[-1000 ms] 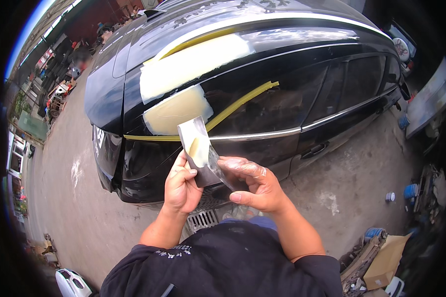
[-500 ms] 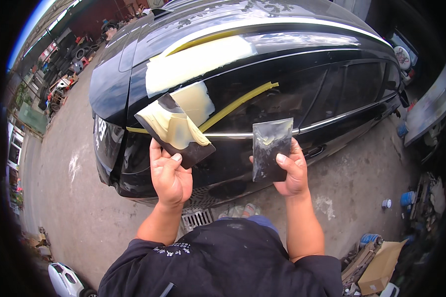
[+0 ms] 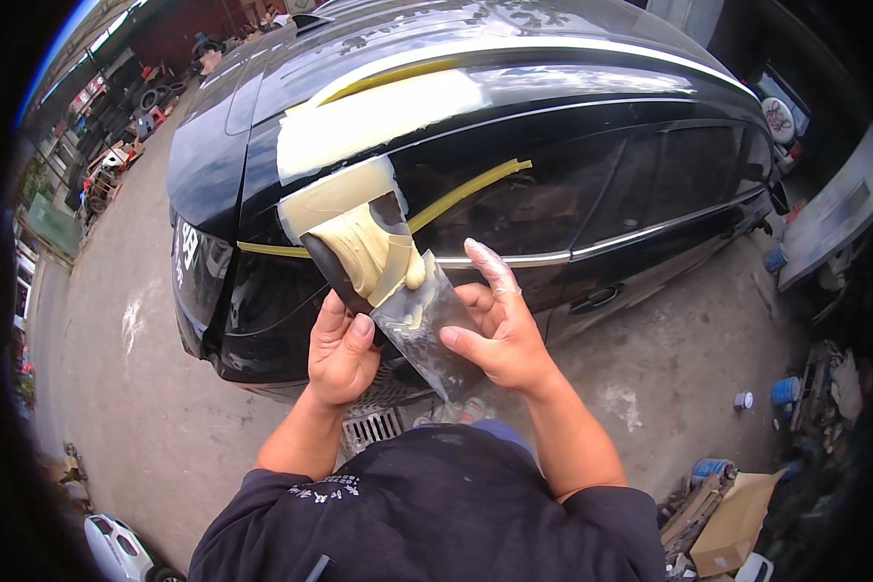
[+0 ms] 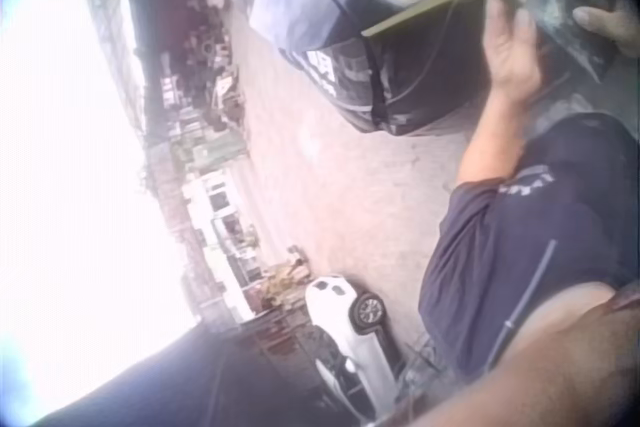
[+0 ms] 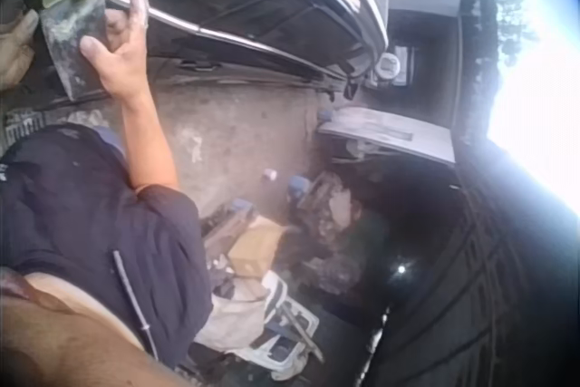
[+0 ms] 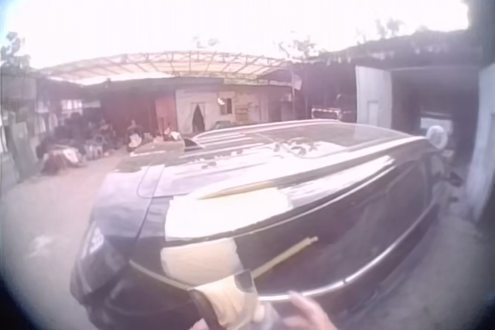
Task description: The person uses a putty knife to spread a beige filler onto the rear quarter panel of a black car. The work area is masked with yellow tape, and the person repeatedly applies and smooths the filler over the taped section.
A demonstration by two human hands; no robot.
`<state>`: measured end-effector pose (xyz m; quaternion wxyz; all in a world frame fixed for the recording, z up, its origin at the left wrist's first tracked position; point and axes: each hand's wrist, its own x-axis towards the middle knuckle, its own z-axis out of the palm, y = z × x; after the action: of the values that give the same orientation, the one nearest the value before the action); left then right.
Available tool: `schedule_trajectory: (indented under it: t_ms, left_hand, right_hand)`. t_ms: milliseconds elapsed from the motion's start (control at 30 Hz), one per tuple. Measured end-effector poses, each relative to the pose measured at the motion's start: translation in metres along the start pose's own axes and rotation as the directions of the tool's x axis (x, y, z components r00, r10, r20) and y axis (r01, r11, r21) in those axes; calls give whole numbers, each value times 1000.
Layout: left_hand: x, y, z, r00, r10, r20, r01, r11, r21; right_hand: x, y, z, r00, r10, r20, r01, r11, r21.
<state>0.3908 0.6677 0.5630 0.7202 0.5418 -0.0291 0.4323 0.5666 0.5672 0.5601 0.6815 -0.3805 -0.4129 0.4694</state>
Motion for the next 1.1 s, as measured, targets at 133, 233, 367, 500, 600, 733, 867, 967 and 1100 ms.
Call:
schedule_trajectory:
  t_ms: [133, 233, 367, 500, 600, 733, 867, 967, 1100]
  left_hand:
    - [1, 14, -10, 983, -114, 143, 31, 875, 483]
    - [-4, 15, -15, 969, 6, 247, -188, 665, 723]
    - [-10, 19, -28, 977, -204, 64, 72, 595, 801]
    - [-31, -5, -49, 938, -340, -71, 347, 924, 160]
    - [-30, -5, -44, 933, -359, -35, 351, 926, -138]
    - [-43, -2, -48, 940, -341, -31, 334, 933, -131]
    - [-52, -5, -49, 949, -313, -47, 304, 943, -137]
    - [-46, 5, -32, 961, -240, -134, 220, 964, -149]
    - [-44, 10, -23, 926, -203, -319, 163, 975, -149]
  right_hand:
    - [5, -13, 5, 1000, -24, 1, 24, 996, 87]
    - [6, -26, 1, 994, -106, 19, 103, 987, 127]
    - [6, -57, -2, 940, -341, 5, 337, 927, -165]
    - [9, -65, -4, 763, -476, 437, 647, 555, -523]
    - [9, -59, 13, 713, -334, 616, 684, 523, -508]
    - [13, -49, 9, 739, -286, 609, 647, 554, -524]
    - [14, -48, 0, 795, -181, 579, 589, 460, -665]
    - [13, -37, -12, 912, -133, 387, 407, 383, -829]
    - [4, -32, 5, 872, -406, 273, 422, 343, -839]
